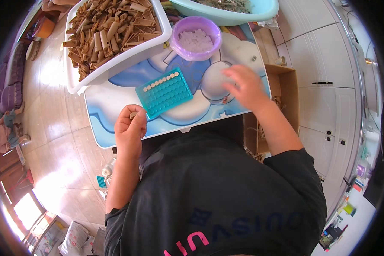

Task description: The person assembles small cylindrical components into a brown plastic sleeve by hand.

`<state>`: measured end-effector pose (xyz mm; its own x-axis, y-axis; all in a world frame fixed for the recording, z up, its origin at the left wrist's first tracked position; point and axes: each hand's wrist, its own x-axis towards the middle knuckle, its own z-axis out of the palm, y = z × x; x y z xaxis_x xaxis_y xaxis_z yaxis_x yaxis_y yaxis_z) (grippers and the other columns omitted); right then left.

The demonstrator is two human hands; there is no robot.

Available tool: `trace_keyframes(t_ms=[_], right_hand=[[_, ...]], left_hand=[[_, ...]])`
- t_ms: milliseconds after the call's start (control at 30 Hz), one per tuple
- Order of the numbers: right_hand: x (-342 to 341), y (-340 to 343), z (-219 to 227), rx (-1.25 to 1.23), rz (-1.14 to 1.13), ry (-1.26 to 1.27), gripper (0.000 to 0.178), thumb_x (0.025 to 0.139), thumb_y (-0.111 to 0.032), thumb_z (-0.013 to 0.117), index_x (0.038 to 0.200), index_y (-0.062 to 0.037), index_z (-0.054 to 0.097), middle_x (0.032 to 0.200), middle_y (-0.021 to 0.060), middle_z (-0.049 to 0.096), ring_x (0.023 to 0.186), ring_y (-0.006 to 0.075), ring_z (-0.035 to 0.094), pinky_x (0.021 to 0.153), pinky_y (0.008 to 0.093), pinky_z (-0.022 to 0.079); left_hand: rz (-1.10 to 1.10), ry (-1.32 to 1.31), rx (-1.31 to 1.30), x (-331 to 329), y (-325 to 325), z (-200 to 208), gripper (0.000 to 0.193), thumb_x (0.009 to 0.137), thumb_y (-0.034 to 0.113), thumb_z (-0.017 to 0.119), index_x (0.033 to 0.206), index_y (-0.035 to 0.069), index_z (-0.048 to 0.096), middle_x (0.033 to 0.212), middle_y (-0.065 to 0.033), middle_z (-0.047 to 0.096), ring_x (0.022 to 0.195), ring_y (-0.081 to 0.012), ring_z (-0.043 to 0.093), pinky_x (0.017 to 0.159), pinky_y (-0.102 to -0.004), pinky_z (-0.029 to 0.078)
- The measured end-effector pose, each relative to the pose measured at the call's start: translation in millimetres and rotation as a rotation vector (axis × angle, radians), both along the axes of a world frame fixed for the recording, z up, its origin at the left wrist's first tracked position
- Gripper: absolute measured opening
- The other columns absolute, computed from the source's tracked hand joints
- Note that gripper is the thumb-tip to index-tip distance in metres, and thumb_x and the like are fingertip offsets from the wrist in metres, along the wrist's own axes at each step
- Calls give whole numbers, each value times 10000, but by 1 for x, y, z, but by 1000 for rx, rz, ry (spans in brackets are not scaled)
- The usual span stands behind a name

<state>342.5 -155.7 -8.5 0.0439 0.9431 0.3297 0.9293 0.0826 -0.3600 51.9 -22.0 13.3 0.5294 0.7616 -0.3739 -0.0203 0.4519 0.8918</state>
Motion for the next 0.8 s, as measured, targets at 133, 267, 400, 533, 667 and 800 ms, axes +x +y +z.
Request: trace_keyframes(t_ms=[133, 267, 400, 533, 667, 800], right_hand=[[30, -22, -3, -36, -550, 503, 203, 817, -165, 650, 950, -16, 610, 832, 64, 597, 730, 149, 578, 668, 265, 463], [27, -38, -9, -250, -692, 324, 225, 801, -217, 660, 898, -18, 618, 840, 87, 606, 698, 206, 583, 651, 307, 472], [22, -39, -26, -158, -627, 393, 213, 808, -208, 651, 887, -13, 618, 831, 86, 605, 689, 205, 580, 649, 304, 470], [17, -38, -21, -43, -595, 432, 175, 816, -174, 646, 865, -7, 629, 820, 79, 597, 685, 179, 568, 634, 286, 457], [10, -40, -8, 39, -583, 618, 137, 837, -136, 631, 858, -2, 635, 791, 44, 579, 674, 112, 525, 617, 238, 425], [2, -39, -4, 60, -507, 690, 126, 839, -123, 631, 852, 2, 629, 784, 28, 576, 671, 91, 502, 612, 221, 411]], left_hand=[[-13, -42, 15, 3, -9, 1, 73, 877, 84, 577, 836, 63, 521, 650, 48, 467, 534, -14, 371, 454, -161, 266], [-127, 8, 112, 8, -11, -9, 104, 860, 104, 613, 813, 45, 541, 655, 38, 483, 593, -35, 424, 517, -186, 328], [-341, 226, 356, 44, -11, -5, 157, 837, 135, 647, 838, 7, 556, 673, 24, 508, 641, -70, 474, 585, -224, 387], [-381, 184, 383, 103, -25, -16, 248, 829, 166, 653, 1010, 5, 598, 858, -8, 619, 719, -81, 528, 615, -224, 420], [-294, 69, 162, 146, -35, -27, 383, 824, 178, 663, 1136, -26, 571, 1070, -108, 627, 957, -162, 584, 832, -266, 453], [-372, -19, 6, 167, -42, -26, 312, 836, 171, 652, 1092, 0, 601, 948, -48, 625, 777, -95, 540, 667, -239, 445]])
